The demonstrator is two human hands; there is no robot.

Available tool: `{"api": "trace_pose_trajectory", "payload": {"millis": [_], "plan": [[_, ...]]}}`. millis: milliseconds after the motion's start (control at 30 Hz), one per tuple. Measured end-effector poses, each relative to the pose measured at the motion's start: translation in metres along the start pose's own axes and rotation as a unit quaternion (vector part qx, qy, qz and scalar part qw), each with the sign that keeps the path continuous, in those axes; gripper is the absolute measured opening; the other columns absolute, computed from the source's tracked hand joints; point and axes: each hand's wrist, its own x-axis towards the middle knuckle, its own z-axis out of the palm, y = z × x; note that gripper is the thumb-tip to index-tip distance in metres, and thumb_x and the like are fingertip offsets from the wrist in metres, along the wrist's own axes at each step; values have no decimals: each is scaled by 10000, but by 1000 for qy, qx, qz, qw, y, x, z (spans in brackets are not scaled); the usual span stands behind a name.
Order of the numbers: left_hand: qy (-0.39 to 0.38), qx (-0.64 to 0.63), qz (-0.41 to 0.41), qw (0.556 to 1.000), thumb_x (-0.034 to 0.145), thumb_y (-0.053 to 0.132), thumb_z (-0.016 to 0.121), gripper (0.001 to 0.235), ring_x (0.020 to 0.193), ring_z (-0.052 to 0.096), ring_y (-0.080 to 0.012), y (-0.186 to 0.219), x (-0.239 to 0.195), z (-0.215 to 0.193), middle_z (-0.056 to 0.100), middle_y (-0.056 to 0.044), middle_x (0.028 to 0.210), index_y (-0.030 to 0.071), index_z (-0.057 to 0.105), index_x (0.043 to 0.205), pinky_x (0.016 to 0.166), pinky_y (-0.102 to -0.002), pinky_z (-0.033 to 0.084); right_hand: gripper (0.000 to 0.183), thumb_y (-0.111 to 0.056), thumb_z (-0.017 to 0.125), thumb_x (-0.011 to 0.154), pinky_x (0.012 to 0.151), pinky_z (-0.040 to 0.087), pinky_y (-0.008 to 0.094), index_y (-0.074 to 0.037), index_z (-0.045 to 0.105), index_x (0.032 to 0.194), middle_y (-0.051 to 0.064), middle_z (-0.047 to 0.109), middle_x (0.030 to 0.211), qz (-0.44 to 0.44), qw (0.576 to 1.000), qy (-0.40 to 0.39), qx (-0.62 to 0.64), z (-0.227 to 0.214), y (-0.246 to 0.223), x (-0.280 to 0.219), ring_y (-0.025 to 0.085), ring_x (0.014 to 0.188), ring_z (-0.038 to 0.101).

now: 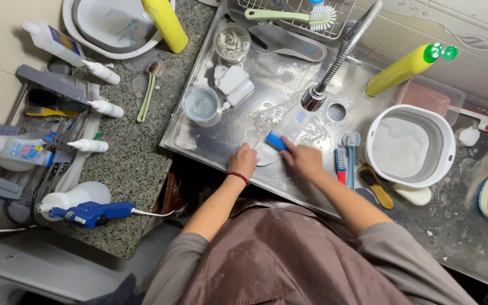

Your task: The person cleans a white shoe insole in a kitchen sink. They rinse the insole under running water, apply liquid soap from a yellow bottle, and scrub it with a blue brush. The person rinses the insole again and continues scrubbing both sides before rinsing it thoroughly under the tap.

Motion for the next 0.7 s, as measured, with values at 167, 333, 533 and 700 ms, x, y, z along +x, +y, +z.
{"api": "trace_pose_trajectory", "payload": {"millis": [167, 333, 533, 700], "plan": [[-1, -7, -6, 1000, 837, 199, 784, 193, 1016, 651, -384, -3, -3, 6, 630, -150, 1102, 83, 765, 991, 864, -485, 525, 549, -504, 628, 964, 545, 526, 476, -267, 581, 1456, 145, 700, 701, 44, 999, 18, -2, 2, -2, -2, 347, 584, 676], [4, 3, 5, 1000, 838, 186, 779, 197, 1006, 650, -377, -3, -2, 5, 626, -149, 1089, 89, 779, 1010, 863, -481, 525, 547, -511, 624, 925, 513, 527, 489, -327, 582, 1439, 153, 691, 661, -34, 998, -53, -20, -21, 9, 11, 360, 547, 673], [11, 10, 12, 1000, 838, 186, 780, 186, 1022, 642, -372, 1, -4, 4, 623, -151, 1080, 80, 778, 991, 871, -479, 522, 561, -520, 610, 958, 630, 543, 490, -314, 561, 1477, 164, 719, 723, 5, 999, -34, 14, 19, -9, -20, 381, 662, 693], [5, 18, 20, 1000, 835, 185, 779, 178, 1025, 640, -370, -4, -5, 8, 625, -149, 1080, 80, 777, 978, 875, -477, 522, 507, -528, 617, 962, 668, 550, 516, -323, 597, 1425, 160, 740, 835, 75, 997, -16, -7, -24, 54, 32, 388, 754, 715]]}}
